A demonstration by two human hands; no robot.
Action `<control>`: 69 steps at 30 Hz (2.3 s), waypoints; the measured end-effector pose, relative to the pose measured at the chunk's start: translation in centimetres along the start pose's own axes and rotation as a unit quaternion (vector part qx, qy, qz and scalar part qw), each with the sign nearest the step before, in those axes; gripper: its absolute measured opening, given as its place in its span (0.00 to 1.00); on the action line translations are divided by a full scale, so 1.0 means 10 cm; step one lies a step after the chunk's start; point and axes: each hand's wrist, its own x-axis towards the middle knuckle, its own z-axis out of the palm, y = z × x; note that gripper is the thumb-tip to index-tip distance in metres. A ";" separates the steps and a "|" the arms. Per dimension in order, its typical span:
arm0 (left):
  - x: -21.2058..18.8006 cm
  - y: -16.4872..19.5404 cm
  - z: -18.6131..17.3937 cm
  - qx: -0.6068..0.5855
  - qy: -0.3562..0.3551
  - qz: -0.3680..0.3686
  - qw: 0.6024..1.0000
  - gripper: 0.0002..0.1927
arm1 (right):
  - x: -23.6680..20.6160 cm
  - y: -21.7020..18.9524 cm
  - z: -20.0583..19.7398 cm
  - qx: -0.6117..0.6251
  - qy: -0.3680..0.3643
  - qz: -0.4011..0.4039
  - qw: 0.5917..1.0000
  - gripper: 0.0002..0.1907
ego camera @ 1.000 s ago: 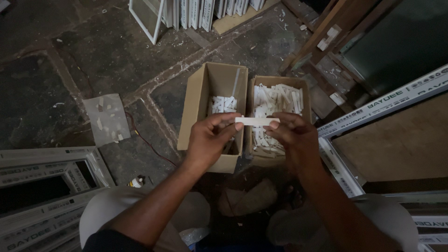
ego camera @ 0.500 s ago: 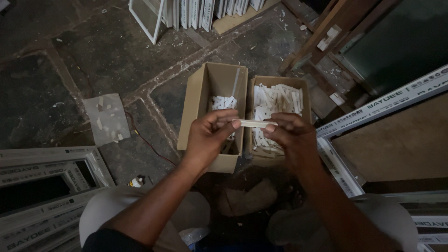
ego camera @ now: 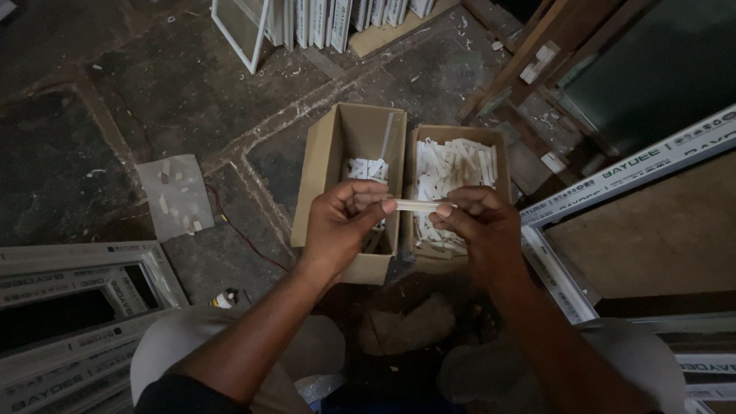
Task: The person sits on the floor and repeatedly picks small white plastic spacers from one cardboard box, inspects them by turning them over in both hands, and places them into a second box. The person continues this sorting process throughout the clip.
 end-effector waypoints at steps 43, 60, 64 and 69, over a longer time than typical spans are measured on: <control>0.12 0.21 -0.40 0.541 0.018 0.032 0.840 0.15 | 0.60 0.40 -0.71 -0.091 0.124 0.037 0.987 0.06; 0.42 0.29 -0.20 0.499 -0.008 0.053 0.865 0.14 | 1.33 1.70 -1.09 -0.654 -0.286 -0.096 0.694 0.18; 0.57 0.18 -0.12 0.506 -0.016 0.029 0.862 0.15 | 1.42 1.87 -1.18 -0.629 -0.290 -0.065 0.719 0.20; 0.61 0.15 0.01 0.508 -0.031 0.026 0.861 0.13 | 1.48 1.94 -1.20 -0.639 -0.284 -0.001 0.715 0.19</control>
